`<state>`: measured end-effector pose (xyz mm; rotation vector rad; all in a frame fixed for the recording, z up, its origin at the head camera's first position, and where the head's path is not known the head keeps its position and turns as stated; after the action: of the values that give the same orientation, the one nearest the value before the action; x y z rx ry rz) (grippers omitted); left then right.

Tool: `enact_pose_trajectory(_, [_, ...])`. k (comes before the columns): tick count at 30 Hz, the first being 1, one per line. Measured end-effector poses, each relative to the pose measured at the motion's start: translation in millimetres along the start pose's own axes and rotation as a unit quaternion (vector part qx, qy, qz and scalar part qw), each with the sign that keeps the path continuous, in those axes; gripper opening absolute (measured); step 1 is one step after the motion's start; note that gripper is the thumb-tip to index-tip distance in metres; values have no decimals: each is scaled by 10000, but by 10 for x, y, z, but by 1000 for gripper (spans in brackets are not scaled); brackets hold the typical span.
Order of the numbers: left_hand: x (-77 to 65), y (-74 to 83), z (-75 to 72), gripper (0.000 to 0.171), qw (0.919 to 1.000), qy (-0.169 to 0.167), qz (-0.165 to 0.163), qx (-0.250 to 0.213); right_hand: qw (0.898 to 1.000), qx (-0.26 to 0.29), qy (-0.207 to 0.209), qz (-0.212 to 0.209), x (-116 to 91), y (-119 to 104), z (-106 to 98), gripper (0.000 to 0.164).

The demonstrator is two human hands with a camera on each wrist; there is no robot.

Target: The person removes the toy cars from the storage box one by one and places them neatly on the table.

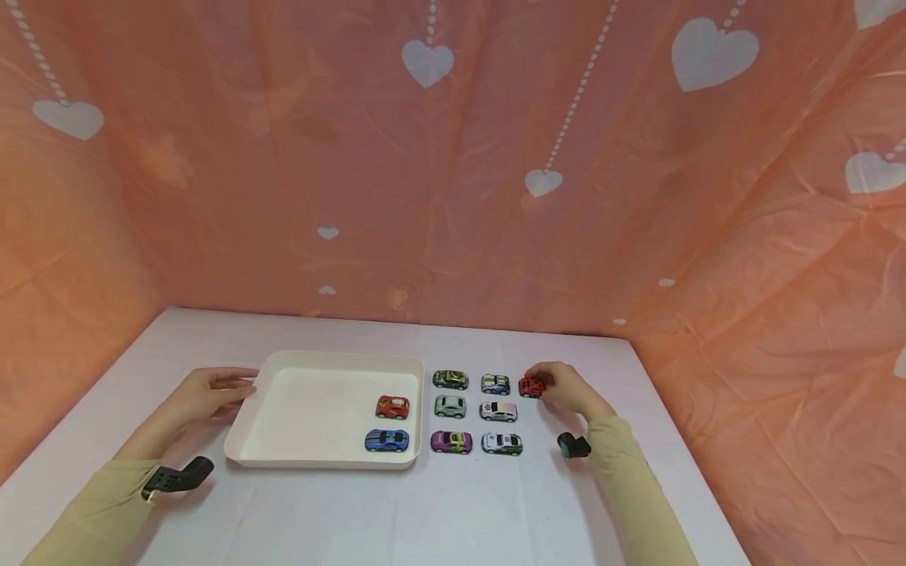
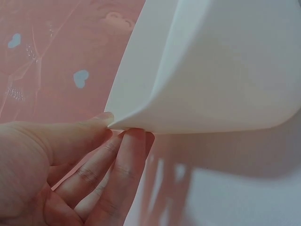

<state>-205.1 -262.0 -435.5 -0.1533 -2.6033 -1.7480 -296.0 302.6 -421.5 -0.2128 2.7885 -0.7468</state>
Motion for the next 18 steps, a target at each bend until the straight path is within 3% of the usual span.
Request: enact_pose_trajectory(18, [10,0,4,46,10000,6,-40,1,9995,157,7,271,-33,29,15,48])
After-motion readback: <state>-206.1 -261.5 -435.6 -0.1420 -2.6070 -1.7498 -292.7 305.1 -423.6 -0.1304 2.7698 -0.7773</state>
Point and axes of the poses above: each hand's wrist, its own x-axis towards the middle knuckle, its own z-axis out of the palm, y = z × x, the point moved 2 cm from there along x, towards the middle knuckle, and after that the axes turned 14 degrees about z, right-handed, at the moved point
